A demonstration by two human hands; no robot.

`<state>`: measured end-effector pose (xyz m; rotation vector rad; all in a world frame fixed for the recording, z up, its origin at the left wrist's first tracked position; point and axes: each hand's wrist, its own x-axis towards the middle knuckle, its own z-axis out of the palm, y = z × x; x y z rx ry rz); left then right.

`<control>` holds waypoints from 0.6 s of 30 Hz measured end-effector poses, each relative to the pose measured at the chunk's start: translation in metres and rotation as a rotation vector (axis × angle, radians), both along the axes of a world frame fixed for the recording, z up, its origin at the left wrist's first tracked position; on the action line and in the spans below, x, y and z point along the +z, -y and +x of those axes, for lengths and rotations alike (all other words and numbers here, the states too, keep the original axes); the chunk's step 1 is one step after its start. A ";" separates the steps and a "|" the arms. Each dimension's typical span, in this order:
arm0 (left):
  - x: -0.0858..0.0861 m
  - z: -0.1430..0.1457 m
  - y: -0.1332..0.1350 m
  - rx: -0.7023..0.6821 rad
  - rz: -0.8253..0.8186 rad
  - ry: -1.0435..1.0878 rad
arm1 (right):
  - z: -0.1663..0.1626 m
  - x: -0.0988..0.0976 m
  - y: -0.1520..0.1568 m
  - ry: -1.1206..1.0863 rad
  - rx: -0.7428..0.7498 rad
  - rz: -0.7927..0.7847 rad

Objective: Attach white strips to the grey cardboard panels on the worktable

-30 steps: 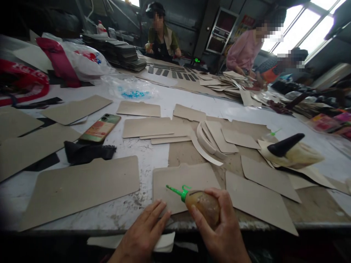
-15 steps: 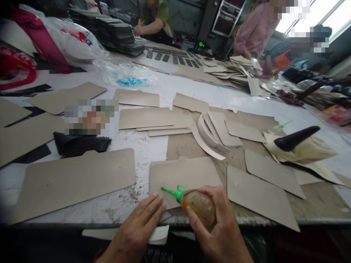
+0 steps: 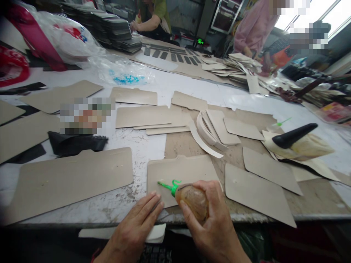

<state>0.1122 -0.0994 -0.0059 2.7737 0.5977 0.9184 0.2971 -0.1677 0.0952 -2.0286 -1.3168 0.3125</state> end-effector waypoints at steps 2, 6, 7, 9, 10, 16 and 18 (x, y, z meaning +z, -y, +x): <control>-0.002 -0.003 -0.001 -0.001 0.002 -0.001 | -0.001 0.005 0.006 -0.088 -0.096 -0.040; 0.001 -0.018 -0.006 0.000 0.013 -0.022 | 0.012 0.015 0.030 -0.204 -0.374 -0.126; 0.004 -0.023 -0.007 0.000 0.013 -0.044 | 0.017 0.017 0.037 -0.193 -0.429 -0.136; 0.009 -0.030 -0.008 0.006 0.004 -0.089 | 0.028 0.018 0.050 -0.137 -0.512 -0.147; 0.012 -0.031 -0.008 0.015 0.002 -0.102 | 0.032 0.018 0.055 -0.104 -0.531 -0.149; 0.021 0.002 0.011 -0.019 0.026 -0.041 | 0.042 0.012 0.062 0.007 -0.461 -0.068; 0.018 0.020 0.017 -0.019 0.044 -0.042 | 0.046 0.009 0.061 0.035 -0.436 -0.046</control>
